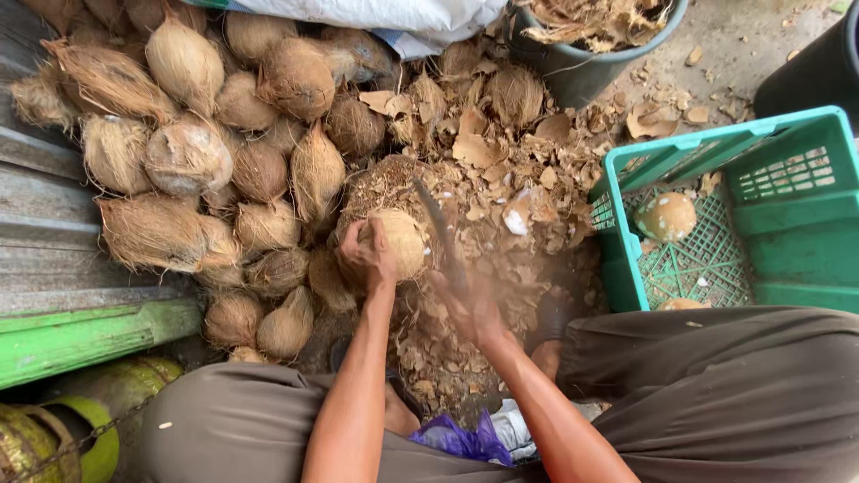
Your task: The person sits on the ground and uses a machete to repeatedly strike and peel the husk off a coconut. The person rotates the coconut by hand to remove the husk in sections, then places the peeled coconut into a green crate.
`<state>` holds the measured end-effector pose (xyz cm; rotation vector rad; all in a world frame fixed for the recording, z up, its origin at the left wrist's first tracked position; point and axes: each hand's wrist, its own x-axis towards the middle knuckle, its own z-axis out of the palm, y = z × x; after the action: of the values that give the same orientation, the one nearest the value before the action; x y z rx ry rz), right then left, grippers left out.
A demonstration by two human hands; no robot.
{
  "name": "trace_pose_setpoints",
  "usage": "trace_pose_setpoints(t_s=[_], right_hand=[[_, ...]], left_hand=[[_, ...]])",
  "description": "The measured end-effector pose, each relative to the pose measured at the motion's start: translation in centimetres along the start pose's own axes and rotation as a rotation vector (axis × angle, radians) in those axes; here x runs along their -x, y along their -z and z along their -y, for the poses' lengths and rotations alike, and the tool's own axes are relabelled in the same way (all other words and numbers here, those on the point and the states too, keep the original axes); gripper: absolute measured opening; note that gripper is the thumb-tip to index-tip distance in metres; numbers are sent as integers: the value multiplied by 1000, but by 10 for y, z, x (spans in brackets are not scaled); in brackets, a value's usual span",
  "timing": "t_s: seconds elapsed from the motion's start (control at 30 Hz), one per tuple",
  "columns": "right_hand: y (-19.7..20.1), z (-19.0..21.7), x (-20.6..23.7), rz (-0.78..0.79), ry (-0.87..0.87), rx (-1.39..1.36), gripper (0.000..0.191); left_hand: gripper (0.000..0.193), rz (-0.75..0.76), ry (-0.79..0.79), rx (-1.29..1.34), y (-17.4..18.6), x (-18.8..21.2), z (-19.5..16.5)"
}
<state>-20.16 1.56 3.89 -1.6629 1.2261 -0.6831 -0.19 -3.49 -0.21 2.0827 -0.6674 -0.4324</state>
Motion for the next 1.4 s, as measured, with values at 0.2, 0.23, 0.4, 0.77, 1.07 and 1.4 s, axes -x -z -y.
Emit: trace_pose_setpoints(t_s=[0.2,0.23,0.4,0.77,1.07,1.4], right_hand=[[6,-6,-20,94,-407,-49,44],[7,-2,-21,23,-437,-114,51],[20,37,-19,340,-577,145,35],[29,71,15,-131,-109,-191,44],[31,67,8,46,-340,-58,35],[15,66,8,3,-203,-33,46]], left_hand=[[52,-74,-475,196,-3,-15,25],[53,-93,-554,224,-1,-17,27],[46,107,100,-8,8,-17,23],[45,162,74,-177,6,-22,-2],[39,81,18,-130,4,-24,-4],[33,75,98,235,-1,-20,-7]])
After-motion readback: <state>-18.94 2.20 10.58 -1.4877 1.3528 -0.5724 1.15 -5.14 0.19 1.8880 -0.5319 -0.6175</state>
